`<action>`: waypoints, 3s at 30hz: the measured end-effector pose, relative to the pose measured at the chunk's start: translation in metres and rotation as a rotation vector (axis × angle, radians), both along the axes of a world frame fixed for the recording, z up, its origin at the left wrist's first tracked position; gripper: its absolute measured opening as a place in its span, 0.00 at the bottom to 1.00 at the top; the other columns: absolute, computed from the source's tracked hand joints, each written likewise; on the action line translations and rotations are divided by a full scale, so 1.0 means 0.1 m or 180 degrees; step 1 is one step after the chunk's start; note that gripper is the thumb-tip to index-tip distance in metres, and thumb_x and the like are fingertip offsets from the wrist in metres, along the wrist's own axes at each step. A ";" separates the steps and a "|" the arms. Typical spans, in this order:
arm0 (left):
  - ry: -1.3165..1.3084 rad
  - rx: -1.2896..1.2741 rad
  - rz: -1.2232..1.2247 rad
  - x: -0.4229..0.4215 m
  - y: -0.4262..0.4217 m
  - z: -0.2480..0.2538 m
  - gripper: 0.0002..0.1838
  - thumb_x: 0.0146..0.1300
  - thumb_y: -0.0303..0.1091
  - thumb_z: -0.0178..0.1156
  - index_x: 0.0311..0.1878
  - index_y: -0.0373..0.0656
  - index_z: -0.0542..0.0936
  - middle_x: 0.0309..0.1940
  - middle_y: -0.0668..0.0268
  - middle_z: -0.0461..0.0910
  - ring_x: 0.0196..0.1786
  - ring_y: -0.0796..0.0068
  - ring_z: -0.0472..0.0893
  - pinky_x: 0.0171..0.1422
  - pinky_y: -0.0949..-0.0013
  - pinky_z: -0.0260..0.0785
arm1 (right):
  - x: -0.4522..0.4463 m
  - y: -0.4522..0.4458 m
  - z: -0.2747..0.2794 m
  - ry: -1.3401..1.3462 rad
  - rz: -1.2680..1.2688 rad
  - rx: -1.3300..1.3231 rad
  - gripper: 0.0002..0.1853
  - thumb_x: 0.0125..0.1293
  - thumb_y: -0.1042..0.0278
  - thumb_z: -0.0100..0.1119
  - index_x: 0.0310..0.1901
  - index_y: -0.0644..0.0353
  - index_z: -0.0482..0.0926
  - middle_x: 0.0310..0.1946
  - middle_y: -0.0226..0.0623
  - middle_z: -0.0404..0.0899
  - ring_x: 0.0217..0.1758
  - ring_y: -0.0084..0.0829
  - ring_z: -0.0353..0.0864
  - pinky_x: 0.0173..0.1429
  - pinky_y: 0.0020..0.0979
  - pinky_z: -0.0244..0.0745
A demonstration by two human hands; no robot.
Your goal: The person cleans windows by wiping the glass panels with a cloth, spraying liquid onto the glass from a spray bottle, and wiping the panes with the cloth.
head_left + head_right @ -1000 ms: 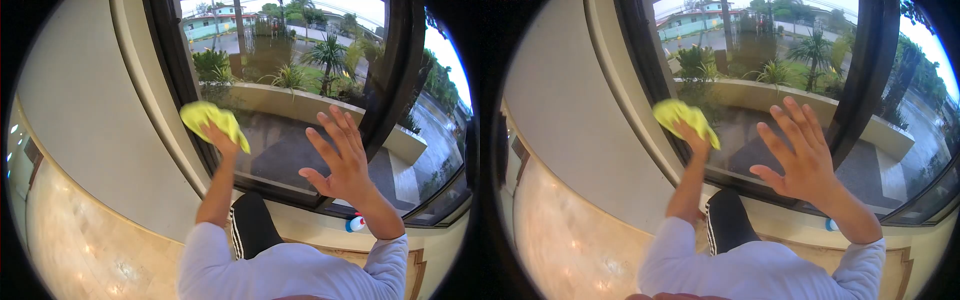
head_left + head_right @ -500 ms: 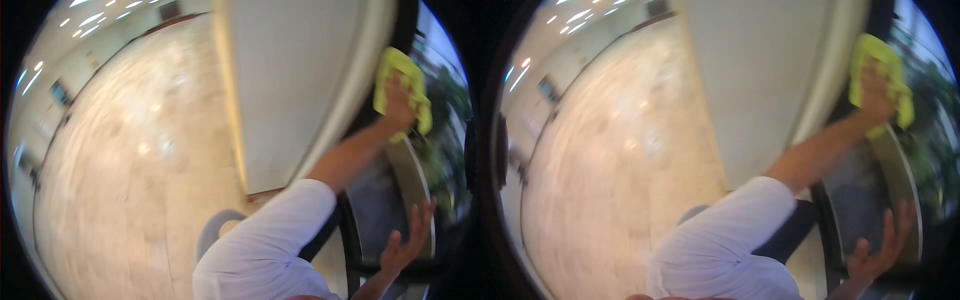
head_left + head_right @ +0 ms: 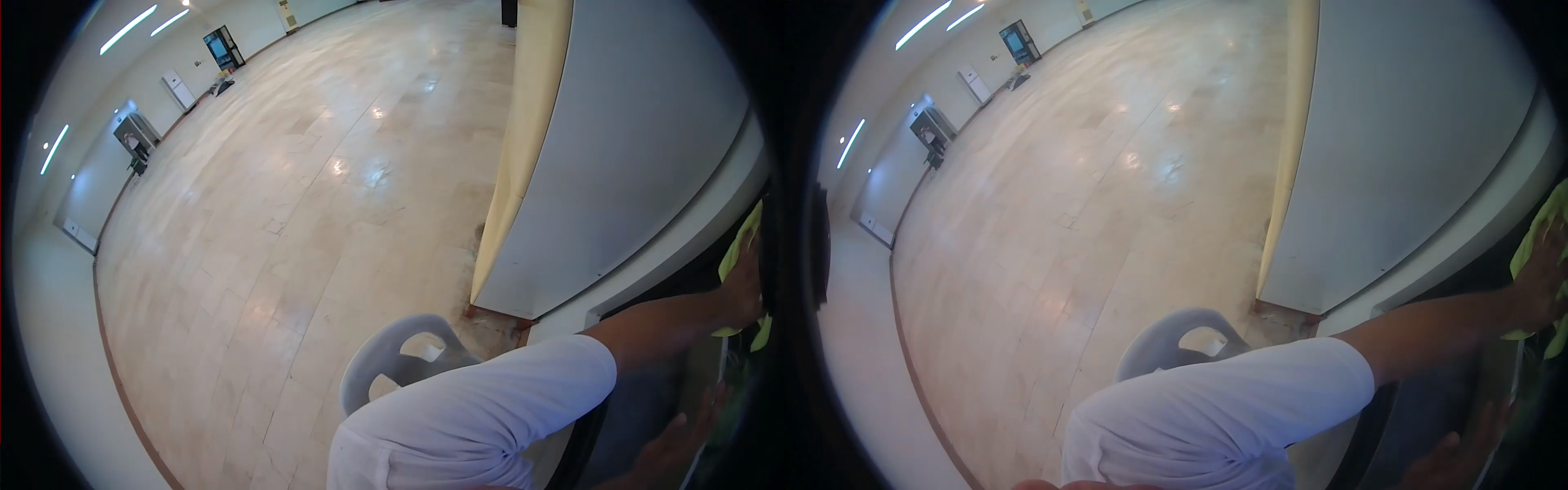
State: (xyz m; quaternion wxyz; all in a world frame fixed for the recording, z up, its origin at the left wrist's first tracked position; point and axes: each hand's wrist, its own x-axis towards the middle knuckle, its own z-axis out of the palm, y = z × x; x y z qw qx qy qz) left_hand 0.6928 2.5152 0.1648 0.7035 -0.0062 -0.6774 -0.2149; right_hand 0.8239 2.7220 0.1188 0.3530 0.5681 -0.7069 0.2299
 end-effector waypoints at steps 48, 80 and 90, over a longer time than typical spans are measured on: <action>-0.0738 -0.0049 -0.0119 -0.45 -0.23 -0.33 0.46 0.64 0.47 0.59 0.82 0.52 0.50 0.80 0.40 0.39 0.82 0.33 0.38 0.83 0.34 0.35 | -0.17 0.00 -0.15 -0.0155 0.0100 -0.0108 0.32 0.82 0.44 0.37 0.65 0.69 0.73 0.71 0.54 0.69 0.77 0.55 0.63 0.77 0.55 0.59; -0.0285 -0.0046 -0.0211 -0.60 -0.29 -0.47 0.54 0.43 0.36 0.75 0.77 0.46 0.60 0.79 0.42 0.43 0.82 0.32 0.42 0.81 0.32 0.41 | -0.16 -0.07 -0.12 -0.0140 0.0297 -0.0134 0.30 0.82 0.49 0.38 0.64 0.70 0.73 0.70 0.55 0.69 0.76 0.55 0.65 0.77 0.54 0.59; -0.0223 -0.0147 -0.0173 -0.60 -0.32 -0.49 0.56 0.41 0.35 0.75 0.78 0.46 0.59 0.80 0.42 0.42 0.82 0.33 0.41 0.82 0.33 0.40 | -0.14 -0.08 -0.15 -0.0161 0.0210 -0.0095 0.30 0.82 0.47 0.38 0.63 0.70 0.74 0.69 0.55 0.70 0.76 0.55 0.66 0.76 0.54 0.60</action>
